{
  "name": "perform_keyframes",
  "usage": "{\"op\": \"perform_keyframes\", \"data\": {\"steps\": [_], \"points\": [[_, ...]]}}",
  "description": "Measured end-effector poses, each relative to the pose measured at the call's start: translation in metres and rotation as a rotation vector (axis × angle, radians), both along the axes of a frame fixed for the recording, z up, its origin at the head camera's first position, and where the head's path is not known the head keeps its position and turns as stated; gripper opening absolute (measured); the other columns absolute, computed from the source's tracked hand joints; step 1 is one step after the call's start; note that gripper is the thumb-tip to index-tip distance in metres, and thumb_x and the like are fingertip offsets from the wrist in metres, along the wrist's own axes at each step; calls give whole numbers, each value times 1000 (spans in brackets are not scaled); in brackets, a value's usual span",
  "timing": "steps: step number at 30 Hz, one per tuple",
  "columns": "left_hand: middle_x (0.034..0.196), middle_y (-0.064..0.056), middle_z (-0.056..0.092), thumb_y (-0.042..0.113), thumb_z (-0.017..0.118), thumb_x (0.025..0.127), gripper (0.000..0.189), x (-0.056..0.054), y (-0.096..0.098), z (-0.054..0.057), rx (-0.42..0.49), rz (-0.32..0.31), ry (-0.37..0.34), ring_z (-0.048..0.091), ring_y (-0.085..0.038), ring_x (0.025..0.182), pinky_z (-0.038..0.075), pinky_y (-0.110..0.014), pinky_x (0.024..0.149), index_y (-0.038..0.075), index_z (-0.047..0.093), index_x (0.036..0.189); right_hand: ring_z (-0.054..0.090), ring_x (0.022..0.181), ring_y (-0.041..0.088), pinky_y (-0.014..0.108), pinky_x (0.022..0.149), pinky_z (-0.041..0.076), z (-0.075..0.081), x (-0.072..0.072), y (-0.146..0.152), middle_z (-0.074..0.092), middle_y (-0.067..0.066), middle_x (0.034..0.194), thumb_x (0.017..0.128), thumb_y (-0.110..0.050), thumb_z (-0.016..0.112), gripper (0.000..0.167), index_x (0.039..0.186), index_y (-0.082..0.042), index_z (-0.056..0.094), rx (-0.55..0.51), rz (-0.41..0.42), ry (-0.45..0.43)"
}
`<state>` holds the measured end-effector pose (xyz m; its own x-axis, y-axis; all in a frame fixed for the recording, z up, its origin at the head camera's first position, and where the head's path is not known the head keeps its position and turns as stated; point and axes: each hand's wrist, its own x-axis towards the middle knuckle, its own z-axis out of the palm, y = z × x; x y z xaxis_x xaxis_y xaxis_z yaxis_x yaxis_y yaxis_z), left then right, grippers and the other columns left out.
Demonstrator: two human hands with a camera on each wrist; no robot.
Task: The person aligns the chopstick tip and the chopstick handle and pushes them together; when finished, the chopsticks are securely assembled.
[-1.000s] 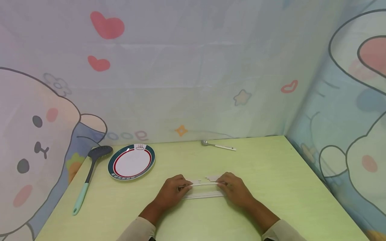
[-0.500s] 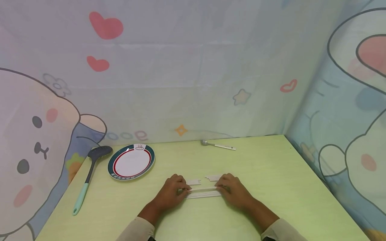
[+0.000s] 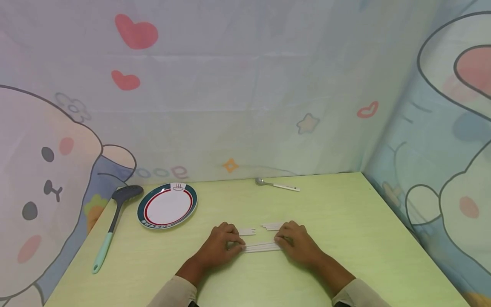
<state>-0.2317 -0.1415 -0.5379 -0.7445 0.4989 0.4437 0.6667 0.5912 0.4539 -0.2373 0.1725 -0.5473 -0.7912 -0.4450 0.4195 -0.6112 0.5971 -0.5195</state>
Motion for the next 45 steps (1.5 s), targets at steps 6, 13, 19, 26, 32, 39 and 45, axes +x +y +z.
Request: {"op": "perform_keyframes", "data": {"steps": [6, 13, 19, 26, 32, 39, 45], "points": [[98, 2, 64, 12, 87, 91, 7, -5, 2, -1, 53, 91, 117, 51, -13, 92, 35, -35, 81, 14, 86, 97, 64, 102, 15, 37, 88, 49, -5, -8, -2, 74, -7, 104, 99, -9, 79, 8, 101, -17, 81, -29, -60, 111], [105, -3, 63, 8, 90, 86, 10, -12, 4, -1, 55, 162, 109, 52, -18, 97, 34, -36, 82, 14, 85, 92, 64, 103, 19, 43, 92, 53, -6, -20, -2, 72, -2, 105, 92, -1, 85, 14, 100, -12, 82, -66, -136, 109], [107, -2, 62, 9, 91, 86, 10, -19, 5, -2, 67, 150, 102, 53, -19, 100, 34, -37, 83, 16, 84, 89, 61, 103, 19, 43, 91, 46, -3, -22, -2, 70, -2, 105, 90, -2, 86, 14, 95, -15, 82, -52, -165, 68], [108, -4, 64, 9, 89, 85, 10, -21, 4, -4, 45, 141, 85, 53, -19, 98, 32, -37, 82, 18, 84, 84, 58, 100, 18, 47, 90, 43, -3, -19, -3, 69, -2, 103, 89, -3, 86, 13, 93, -15, 82, -52, -164, 98], [110, -4, 64, 9, 87, 86, 10, -19, 4, -3, 35, 140, 61, 53, -20, 100, 31, -38, 82, 18, 83, 85, 57, 103, 18, 46, 92, 40, -3, -18, -3, 68, -4, 105, 91, -5, 86, 13, 94, -16, 81, -45, -175, 42], [111, -4, 64, 9, 89, 87, 10, -18, 4, -3, 41, 141, 49, 54, -21, 101, 33, -39, 83, 17, 82, 86, 56, 104, 18, 43, 91, 38, -2, -19, -2, 67, -5, 107, 93, -6, 85, 12, 95, -18, 81, -37, -174, 19], [113, -5, 65, 10, 90, 88, 12, -17, 3, -3, 45, 133, 37, 55, -21, 102, 33, -40, 85, 18, 81, 85, 57, 105, 18, 44, 93, 38, -2, -18, -3, 67, -6, 106, 93, -5, 84, 13, 95, -18, 81, -44, -175, 9]]}}
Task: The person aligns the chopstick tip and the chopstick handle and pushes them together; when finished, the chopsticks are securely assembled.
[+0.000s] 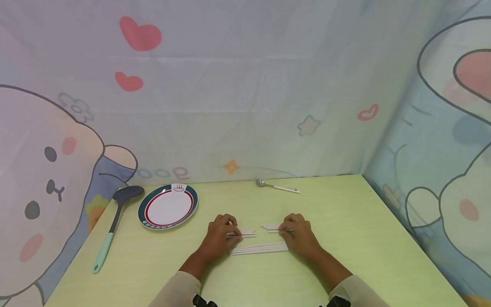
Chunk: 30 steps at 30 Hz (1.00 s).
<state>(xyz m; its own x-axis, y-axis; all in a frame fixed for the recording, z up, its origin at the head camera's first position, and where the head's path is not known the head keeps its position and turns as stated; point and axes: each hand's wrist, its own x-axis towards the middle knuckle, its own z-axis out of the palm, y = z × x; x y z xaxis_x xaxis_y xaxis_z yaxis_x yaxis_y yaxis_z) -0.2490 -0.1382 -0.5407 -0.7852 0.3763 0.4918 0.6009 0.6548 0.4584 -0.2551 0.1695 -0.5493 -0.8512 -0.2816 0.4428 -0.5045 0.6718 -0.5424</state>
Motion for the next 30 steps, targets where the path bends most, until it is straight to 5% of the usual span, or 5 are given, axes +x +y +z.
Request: {"op": "perform_keyframes", "data": {"steps": [11, 15, 20, 30], "points": [[118, -5, 68, 8, 84, 94, 13, 1, 2, 4, -24, -7, -48, 58, -25, 111, 37, -43, 90, 14, 75, 86, 53, 117, 24, 54, 100, 36, 2, -1, -3, 66, 0, 118, 103, -10, 73, 11, 99, -19, 70, 66, 8, -109], [110, -3, 71, 6, 78, 97, 10, 3, 5, 6, -2, 13, -27, 61, -23, 107, 44, -45, 92, 13, 71, 95, 57, 117, 23, 54, 104, 33, 1, 1, -4, 67, 1, 117, 105, -8, 70, 12, 103, -19, 65, 37, 5, -94], [99, 3, 71, 10, 72, 104, 5, 8, 7, 11, 40, 40, -101, 61, -13, 93, 52, -36, 89, 14, 69, 103, 62, 103, 19, 50, 104, 31, 1, 7, -9, 70, 0, 109, 105, -8, 70, 11, 108, -17, 65, -20, 14, -48], [101, -2, 80, 3, 73, 102, 8, 8, 9, 11, 81, -100, -55, 68, -8, 88, 59, -29, 80, 9, 75, 107, 69, 95, 9, 34, 90, 55, 10, 16, -18, 77, 0, 106, 105, -5, 69, 10, 110, -14, 70, 6, 71, 10]]}}
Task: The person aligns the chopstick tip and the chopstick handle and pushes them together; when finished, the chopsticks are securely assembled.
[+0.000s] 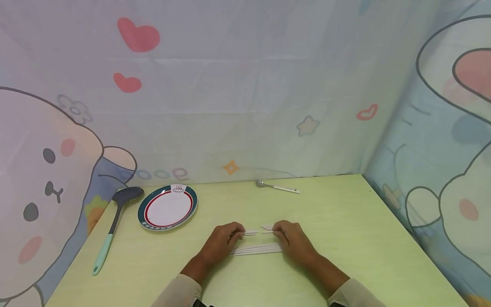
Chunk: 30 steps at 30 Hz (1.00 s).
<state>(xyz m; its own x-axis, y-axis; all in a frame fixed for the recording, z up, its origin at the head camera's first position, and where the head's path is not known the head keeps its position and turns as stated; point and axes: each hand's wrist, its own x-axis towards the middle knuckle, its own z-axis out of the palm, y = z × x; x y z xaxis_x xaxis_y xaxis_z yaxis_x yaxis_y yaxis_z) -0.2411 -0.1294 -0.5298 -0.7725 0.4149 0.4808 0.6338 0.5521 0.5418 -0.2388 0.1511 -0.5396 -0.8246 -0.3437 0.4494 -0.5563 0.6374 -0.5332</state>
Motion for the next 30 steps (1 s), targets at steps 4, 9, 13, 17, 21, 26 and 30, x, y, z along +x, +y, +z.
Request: {"op": "perform_keyframes", "data": {"steps": [4, 9, 13, 17, 21, 26, 30], "points": [[102, -3, 80, 3, 74, 102, 8, 1, 1, 1, 2, -10, 8, 70, -9, 89, 61, -29, 81, 8, 75, 107, 66, 97, 10, 34, 87, 57, 4, 4, -1, 76, -1, 109, 107, -8, 68, 9, 112, -15, 70, 8, -15, -57], [102, -4, 81, 3, 73, 102, 7, 1, 2, 1, 3, -17, 10, 73, -10, 90, 62, -30, 82, 8, 75, 108, 71, 102, 14, 37, 90, 58, 4, 4, -2, 76, -2, 110, 106, -7, 69, 11, 111, -17, 70, -11, -20, -54], [103, -4, 81, 4, 73, 103, 7, 1, 2, 1, 1, -13, 2, 74, -11, 91, 63, -30, 83, 8, 75, 109, 75, 109, 18, 39, 92, 61, 3, 3, -3, 76, 0, 109, 105, -4, 71, 12, 111, -15, 69, -46, -3, -39], [103, -4, 81, 4, 73, 102, 7, 2, 2, 2, 9, -13, -3, 74, -12, 91, 63, -31, 83, 7, 75, 109, 76, 108, 19, 38, 91, 61, 2, 4, -3, 77, 0, 108, 104, -4, 71, 11, 110, -13, 69, -73, 21, -21], [102, -5, 80, 3, 73, 103, 7, 2, 2, 1, 9, -19, 3, 73, -12, 90, 63, -30, 82, 6, 74, 109, 75, 106, 18, 37, 90, 61, 2, 4, -3, 77, 0, 108, 105, -4, 70, 10, 110, -12, 69, -76, 35, -3], [100, -4, 79, 3, 73, 103, 7, 1, 2, 1, 3, -18, 4, 69, -8, 86, 60, -28, 79, 6, 74, 109, 73, 102, 14, 35, 87, 60, 3, 5, -2, 76, 0, 107, 104, -3, 71, 11, 110, -11, 70, -71, 36, 15], [100, -3, 79, 3, 72, 103, 7, 1, 2, 0, -2, -14, -2, 66, -6, 85, 59, -28, 78, 7, 74, 109, 70, 96, 12, 33, 84, 59, 4, 6, -2, 76, 1, 105, 103, -2, 71, 10, 110, -9, 70, -76, 39, 19]]}}
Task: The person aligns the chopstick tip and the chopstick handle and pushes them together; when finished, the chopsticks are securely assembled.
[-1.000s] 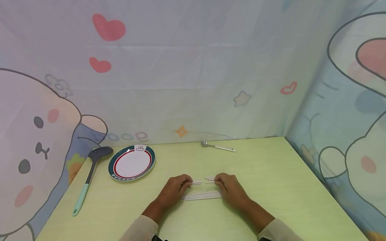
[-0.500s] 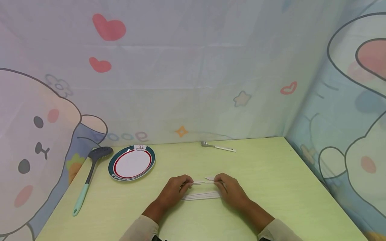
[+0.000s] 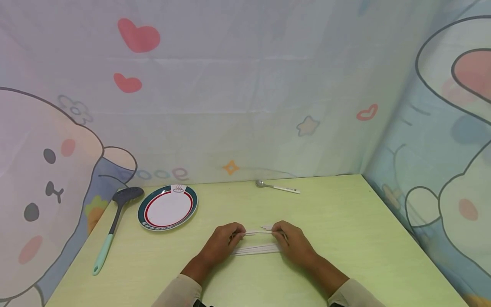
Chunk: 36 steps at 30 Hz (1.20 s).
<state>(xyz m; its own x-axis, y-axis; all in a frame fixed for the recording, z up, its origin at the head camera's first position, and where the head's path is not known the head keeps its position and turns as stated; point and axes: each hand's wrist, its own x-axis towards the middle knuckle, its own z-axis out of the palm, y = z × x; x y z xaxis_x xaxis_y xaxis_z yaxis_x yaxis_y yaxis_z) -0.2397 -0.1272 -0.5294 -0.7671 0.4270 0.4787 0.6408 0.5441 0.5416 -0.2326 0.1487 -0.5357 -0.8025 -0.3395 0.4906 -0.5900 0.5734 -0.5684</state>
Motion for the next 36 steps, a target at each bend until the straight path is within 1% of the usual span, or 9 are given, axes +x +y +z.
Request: {"op": "perform_keyframes", "data": {"steps": [3, 6, 11, 14, 21, 24, 29, 32, 36], "points": [[100, -3, 79, 4, 72, 103, 6, 0, 0, 0, -3, 0, -1, 66, -7, 86, 59, -28, 79, 7, 74, 109, 74, 98, 17, 33, 85, 62, 0, 0, 0, 76, 2, 105, 103, -1, 71, 9, 110, -7, 70, -21, 19, -15], [101, -3, 79, 4, 72, 104, 6, -1, 0, -1, -7, 4, 0, 66, -7, 86, 59, -28, 79, 7, 74, 108, 77, 103, 22, 36, 89, 64, -2, -1, 0, 76, 3, 106, 103, 0, 71, 9, 110, -6, 70, -43, 33, -32], [102, -3, 79, 4, 72, 103, 7, -1, 0, -2, -7, 9, -8, 67, -8, 88, 60, -29, 80, 7, 74, 109, 78, 105, 20, 36, 92, 64, -5, -3, 1, 77, 3, 107, 103, 0, 72, 11, 110, -8, 69, -59, 37, -39], [103, -4, 80, 4, 72, 104, 7, -2, 0, -2, -5, 11, -15, 68, -8, 88, 60, -29, 81, 7, 74, 110, 79, 105, 22, 36, 92, 64, -7, -3, 2, 78, 4, 107, 102, 0, 72, 12, 111, -8, 69, -70, 48, -36], [102, -4, 79, 4, 72, 104, 7, -2, -1, -2, 7, 6, -14, 65, -7, 86, 59, -28, 79, 8, 74, 110, 79, 104, 27, 37, 91, 65, -6, -4, 3, 77, 6, 106, 103, 2, 70, 10, 111, -2, 68, -85, 89, -15], [102, -4, 79, 3, 72, 103, 8, -2, -1, -3, 8, 5, -9, 65, -6, 87, 59, -28, 79, 7, 74, 110, 79, 104, 27, 37, 91, 65, -5, -4, 3, 77, 6, 106, 103, 3, 70, 10, 112, -2, 68, -83, 95, -20], [103, -4, 78, 4, 72, 104, 8, -2, -1, -3, 9, 6, -10, 65, -7, 87, 58, -28, 80, 7, 74, 110, 79, 106, 27, 37, 92, 65, -6, -4, 3, 77, 6, 107, 103, 2, 69, 11, 112, -4, 68, -85, 90, -39], [103, -4, 78, 4, 71, 104, 7, -2, -1, -3, 3, 9, -11, 64, -7, 87, 58, -28, 80, 7, 74, 110, 79, 107, 28, 37, 93, 65, -6, -4, 2, 77, 6, 109, 104, 0, 69, 10, 113, -4, 68, -84, 80, -68], [103, -4, 78, 4, 71, 104, 7, -2, -2, -3, -1, 10, 0, 65, -8, 87, 58, -29, 80, 8, 74, 110, 78, 108, 27, 37, 93, 64, -3, -3, 1, 77, 5, 109, 105, -1, 69, 9, 113, -5, 69, -65, 63, -87]]}}
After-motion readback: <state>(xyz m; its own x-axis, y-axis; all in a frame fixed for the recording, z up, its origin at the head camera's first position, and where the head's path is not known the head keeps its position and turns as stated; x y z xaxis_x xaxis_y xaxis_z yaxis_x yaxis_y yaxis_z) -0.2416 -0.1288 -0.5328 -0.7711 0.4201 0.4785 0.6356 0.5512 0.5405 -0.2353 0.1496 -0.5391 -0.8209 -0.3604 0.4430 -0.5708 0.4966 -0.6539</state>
